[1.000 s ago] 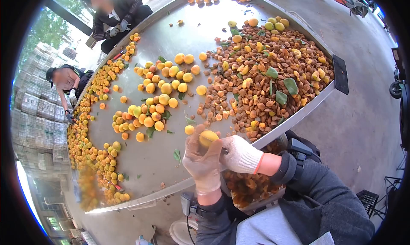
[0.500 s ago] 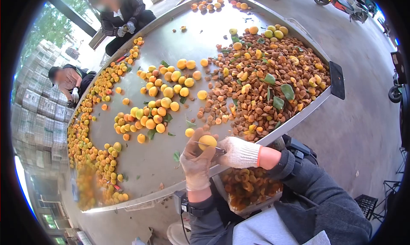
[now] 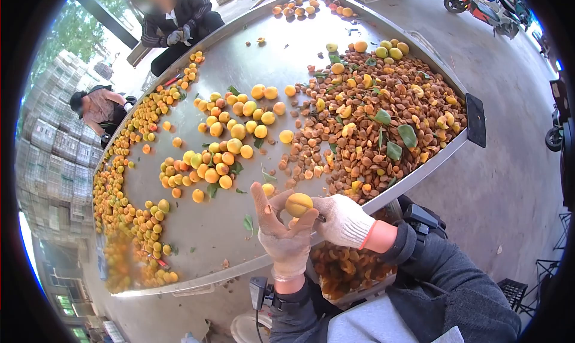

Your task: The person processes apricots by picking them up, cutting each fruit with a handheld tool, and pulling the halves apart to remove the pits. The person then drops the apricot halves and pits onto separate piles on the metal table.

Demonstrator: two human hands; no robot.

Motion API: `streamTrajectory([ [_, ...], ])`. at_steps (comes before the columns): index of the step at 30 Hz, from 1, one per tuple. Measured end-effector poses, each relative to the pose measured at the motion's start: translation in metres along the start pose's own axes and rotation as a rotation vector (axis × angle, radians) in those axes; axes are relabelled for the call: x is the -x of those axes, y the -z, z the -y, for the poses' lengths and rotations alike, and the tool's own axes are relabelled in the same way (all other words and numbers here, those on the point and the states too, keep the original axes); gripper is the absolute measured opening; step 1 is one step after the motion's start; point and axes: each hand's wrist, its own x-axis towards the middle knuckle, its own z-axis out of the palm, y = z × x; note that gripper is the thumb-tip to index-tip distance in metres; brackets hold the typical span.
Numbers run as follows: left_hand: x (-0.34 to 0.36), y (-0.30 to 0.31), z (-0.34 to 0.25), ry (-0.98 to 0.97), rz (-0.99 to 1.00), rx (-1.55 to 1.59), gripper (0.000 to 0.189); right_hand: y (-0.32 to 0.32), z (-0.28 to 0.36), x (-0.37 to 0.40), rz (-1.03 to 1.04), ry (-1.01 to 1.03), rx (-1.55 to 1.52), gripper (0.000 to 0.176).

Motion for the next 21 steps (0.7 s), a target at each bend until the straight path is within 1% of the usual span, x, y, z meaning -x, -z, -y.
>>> streamTrajectory([
  [2,-0.001,0.004,-0.002,-0.024,0.018,-0.047,0.097,-0.002,-0.004,-0.002,0.030,0.026,-0.016,0.038],
  [3,-0.001,0.006,-0.002,-0.048,0.037,-0.094,0.099,-0.005,-0.008,-0.004,0.075,0.011,-0.160,0.029],
  [4,0.000,0.006,-0.002,-0.046,0.038,-0.094,0.099,-0.008,-0.011,-0.005,0.118,-0.004,-0.303,0.024],
  [5,0.000,0.006,-0.001,0.074,0.040,0.069,0.098,-0.010,-0.015,-0.008,0.119,-0.006,-0.302,0.024],
  [6,0.000,0.006,-0.001,0.193,0.043,0.231,0.097,-0.013,-0.018,-0.012,0.236,-0.054,-0.437,0.023],
  [7,0.000,0.007,-0.001,0.192,0.045,0.232,0.097,-0.014,-0.018,-0.014,0.350,-0.102,-0.572,0.023],
  [8,-0.001,0.008,-0.001,0.249,0.070,0.311,0.094,-0.007,-0.008,-0.015,0.348,-0.101,-0.572,0.023],
  [9,-0.002,0.008,-0.002,0.306,0.092,0.390,0.092,0.005,0.005,-0.014,0.433,-0.267,-0.548,0.024],
  [10,-0.003,0.009,-0.002,0.302,0.089,0.392,0.092,0.012,0.014,-0.014,0.518,-0.431,-0.517,0.024],
  [11,-0.003,0.009,-0.001,0.380,0.072,0.481,0.089,0.011,0.014,-0.014,0.518,-0.427,-0.514,0.024],
  [12,-0.004,0.010,0.000,0.456,0.053,0.570,0.087,0.011,0.012,-0.014,0.432,-0.307,-0.400,0.025],
  [13,-0.004,0.011,0.006,0.452,0.047,0.568,0.087,0.011,0.010,-0.013,0.346,-0.186,-0.289,0.026],
  [15,-0.007,0.016,0.022,0.494,-0.124,0.617,0.081,0.021,0.007,-0.007,0.265,-0.110,-0.097,0.017],
  [16,-0.007,0.018,0.022,0.493,-0.129,0.616,0.081,0.017,-0.006,-0.004,0.164,-0.046,-0.246,0.016],
  [17,-0.008,0.019,0.019,0.413,-0.094,0.471,0.077,0.032,0.006,-0.002,0.153,-0.174,-0.435,0.017],
  [18,-0.008,0.019,0.017,0.336,-0.058,0.326,0.072,0.037,0.014,-0.002,0.047,-0.234,-0.596,0.018],
  [19,-0.006,0.015,0.013,0.341,-0.059,0.328,0.072,0.036,0.019,-0.004,-0.066,-0.298,-0.758,0.020],
  [20,-0.002,0.008,0.008,0.238,0.019,0.219,0.069,0.032,0.018,-0.007,-0.073,-0.303,-0.759,0.020],
  [21,0.000,0.002,0.005,0.132,0.101,0.112,0.066,0.025,0.014,-0.011,-0.092,-0.178,-0.666,0.023],
])
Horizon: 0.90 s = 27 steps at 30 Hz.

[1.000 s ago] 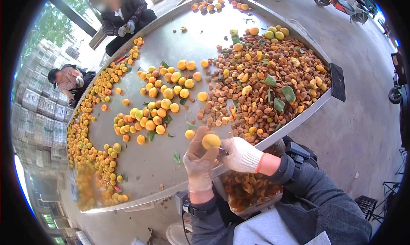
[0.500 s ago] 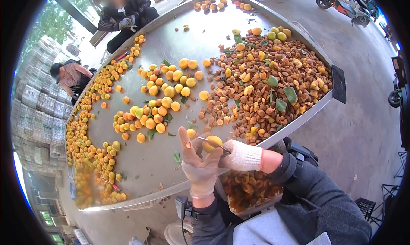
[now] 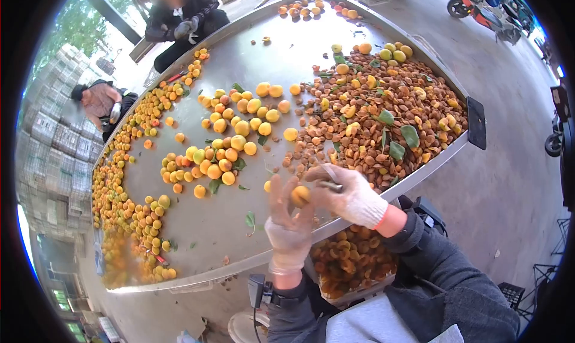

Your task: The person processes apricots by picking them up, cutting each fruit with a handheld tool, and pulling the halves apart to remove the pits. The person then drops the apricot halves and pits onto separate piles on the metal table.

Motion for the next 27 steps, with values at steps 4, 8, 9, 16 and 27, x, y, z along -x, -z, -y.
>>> streamTrajectory([
  [4,0.002,-0.009,0.000,-0.124,0.068,-0.257,0.058,-0.001,-0.008,-0.006,-0.027,0.213,0.212,0.033],
  [8,0.000,-0.015,-0.003,-0.301,0.025,-0.373,0.046,-0.006,-0.007,0.001,-0.018,0.131,0.041,0.030],
  [9,0.002,-0.018,-0.002,-0.267,0.003,-0.312,0.043,-0.009,-0.010,0.003,-0.042,0.129,-0.036,0.026],
  [16,0.002,0.003,0.018,0.599,-0.158,0.996,0.037,0.005,0.012,0.011,0.166,-0.072,-0.220,0.017],
  [27,0.002,-0.018,0.003,0.726,-0.135,0.757,0.049,0.014,0.022,0.004,-0.270,0.249,-0.551,0.015],
])
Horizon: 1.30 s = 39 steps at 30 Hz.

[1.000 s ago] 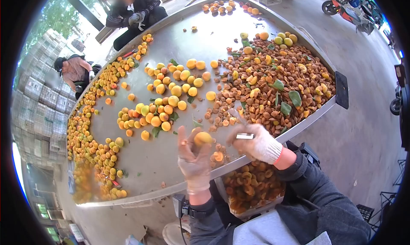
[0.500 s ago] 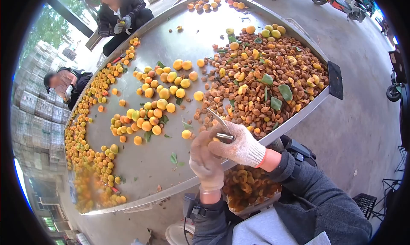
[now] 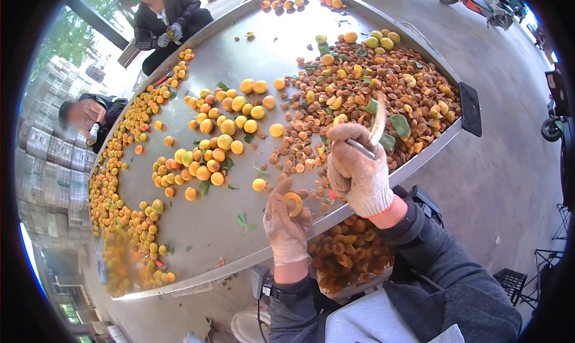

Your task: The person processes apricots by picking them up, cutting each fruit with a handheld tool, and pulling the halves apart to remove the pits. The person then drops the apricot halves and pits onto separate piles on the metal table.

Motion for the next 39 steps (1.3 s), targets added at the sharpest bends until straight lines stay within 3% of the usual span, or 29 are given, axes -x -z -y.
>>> streamTrajectory([
  [1,0.001,-0.004,0.003,0.009,0.004,-0.003,0.049,-0.002,0.000,-0.001,-0.069,0.043,-0.193,0.014],
  [5,0.009,-0.020,0.008,0.065,-0.034,-0.132,0.043,-0.008,-0.004,0.003,-0.068,0.215,-0.194,0.011],
  [9,0.014,-0.030,0.011,0.043,-0.023,-0.215,0.037,-0.001,-0.005,0.009,0.053,0.402,0.248,0.012],
  [10,0.013,-0.029,0.016,0.046,-0.020,-0.216,0.037,0.004,-0.010,0.001,0.086,0.835,0.617,0.016],
  [11,0.010,-0.026,0.025,-0.113,-0.030,-0.345,0.035,0.004,-0.012,0.001,0.085,0.834,0.618,0.016],
  [12,0.007,-0.023,0.034,-0.273,-0.041,-0.472,0.032,0.004,-0.015,0.003,0.178,0.808,0.582,0.016],
  [13,0.004,-0.021,0.042,-0.273,-0.041,-0.473,0.032,0.003,-0.017,0.005,0.269,0.781,0.545,0.017],
  [15,-0.001,-0.020,0.053,-0.334,-0.068,-0.123,0.027,-0.003,-0.013,0.006,0.259,0.682,0.504,0.017],
  [16,0.003,-0.023,0.044,-0.334,-0.069,-0.125,0.027,-0.003,-0.016,-0.001,0.173,0.546,0.340,0.017],
  [17,0.011,-0.030,0.027,-0.188,-0.076,-0.232,0.027,-0.002,-0.017,-0.008,0.086,0.410,0.177,0.017],
  [18,0.015,-0.035,0.017,-0.041,-0.082,-0.337,0.027,0.006,-0.012,-0.011,-0.002,-0.031,-0.156,0.016],
  [22,0.008,-0.034,0.011,0.057,-0.158,-0.236,0.031,0.014,-0.034,-0.033,-0.186,-0.151,-0.505,0.014],
  [24,0.001,-0.015,0.015,0.101,0.032,-0.194,0.032,0.011,-0.039,-0.031,-0.211,-0.203,-0.566,0.014],
  [27,0.001,-0.011,0.010,0.154,0.042,-0.092,0.035,0.006,-0.043,-0.029,-0.245,-0.237,-0.613,0.013],
  [31,-0.019,0.011,0.013,0.123,-0.037,0.185,0.038,0.015,-0.044,-0.031,-0.205,-0.065,-0.387,0.011],
  [33,-0.022,0.013,0.008,0.071,-0.037,0.296,0.042,0.005,-0.048,-0.026,-0.006,0.495,0.497,0.012],
  [34,-0.023,0.012,0.007,0.064,-0.037,0.298,0.042,0.002,-0.044,-0.018,0.172,0.304,0.572,0.015],
  [35,-0.025,0.011,0.007,0.051,-0.052,0.285,0.043,0.000,-0.046,-0.015,0.175,0.306,0.571,0.015],
  [37,-0.025,0.015,0.008,0.041,-0.067,0.271,0.044,0.000,-0.052,-0.009,0.465,0.301,1.129,0.020],
  [39,-0.023,0.027,0.012,-0.047,0.016,0.262,0.042,0.001,-0.056,-0.007,0.497,0.284,1.238,0.024],
])
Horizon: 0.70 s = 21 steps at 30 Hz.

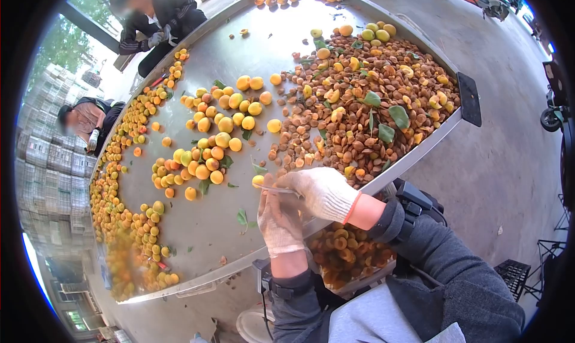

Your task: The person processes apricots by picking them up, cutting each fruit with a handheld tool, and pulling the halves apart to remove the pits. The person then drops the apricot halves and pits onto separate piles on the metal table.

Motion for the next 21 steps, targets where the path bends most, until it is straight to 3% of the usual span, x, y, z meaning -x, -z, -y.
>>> streamTrajectory([
  [2,0.004,-0.005,-0.005,-0.012,-0.049,-0.022,0.042,0.004,0.006,-0.002,0.210,-0.093,0.193,0.026],
  [9,0.007,-0.013,-0.018,-0.015,-0.077,-0.049,0.039,-0.007,0.005,0.001,-0.017,-0.098,-0.038,0.026],
  [11,0.007,-0.010,-0.014,-0.054,-0.077,-0.079,0.038,-0.016,0.000,0.002,-0.097,-0.012,-0.071,0.028],
  [17,0.014,-0.019,-0.011,-0.090,-0.058,-0.137,0.041,-0.011,-0.009,-0.004,0.066,-0.055,-0.287,0.036],
  [21,0.002,0.001,-0.007,-0.037,-0.033,-0.066,0.038,-0.012,-0.004,-0.001,0.067,-0.037,-0.077,0.031],
])
